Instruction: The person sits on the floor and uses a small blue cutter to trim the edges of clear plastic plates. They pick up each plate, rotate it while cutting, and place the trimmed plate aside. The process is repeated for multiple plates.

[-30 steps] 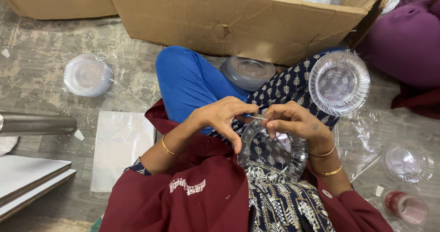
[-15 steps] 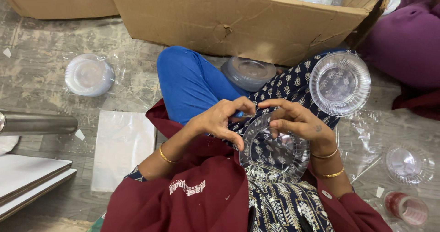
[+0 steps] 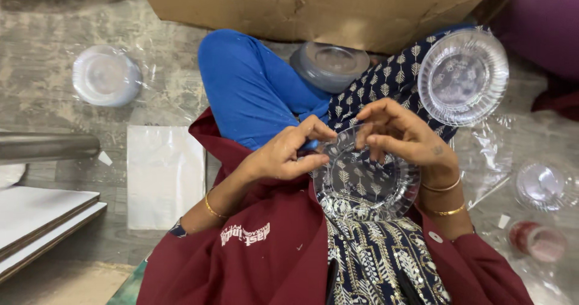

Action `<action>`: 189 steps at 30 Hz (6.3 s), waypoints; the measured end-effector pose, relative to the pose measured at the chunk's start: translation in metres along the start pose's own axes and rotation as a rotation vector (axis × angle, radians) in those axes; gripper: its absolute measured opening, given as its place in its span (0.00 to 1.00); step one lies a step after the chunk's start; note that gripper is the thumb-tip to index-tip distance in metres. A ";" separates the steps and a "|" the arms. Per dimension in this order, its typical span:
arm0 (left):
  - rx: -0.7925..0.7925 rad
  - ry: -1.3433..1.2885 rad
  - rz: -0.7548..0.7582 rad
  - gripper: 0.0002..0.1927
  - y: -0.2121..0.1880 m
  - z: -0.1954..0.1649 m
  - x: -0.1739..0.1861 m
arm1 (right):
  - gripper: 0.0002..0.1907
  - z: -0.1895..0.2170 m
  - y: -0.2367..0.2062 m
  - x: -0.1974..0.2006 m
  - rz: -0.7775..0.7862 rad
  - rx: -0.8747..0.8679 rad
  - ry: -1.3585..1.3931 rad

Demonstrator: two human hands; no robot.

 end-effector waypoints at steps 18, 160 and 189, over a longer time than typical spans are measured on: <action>-0.114 0.011 -0.180 0.40 0.022 0.031 0.030 | 0.28 0.015 -0.014 -0.005 -0.291 0.068 0.117; -0.150 0.340 -0.436 0.09 0.021 0.028 0.009 | 0.23 -0.005 -0.048 0.045 -1.027 0.330 -0.020; -0.090 0.247 -0.548 0.03 0.003 0.045 0.015 | 0.17 -0.042 -0.068 0.102 -1.345 0.239 -1.063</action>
Point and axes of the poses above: each hand's wrist, its own y-axis towards the middle knuckle, its own x-axis out of the back of the hand, z = x × y, the point moved 1 cm from there along y, towards the middle knuckle, and after that the axes turned 1 degree about x, right-handed, at the moved point
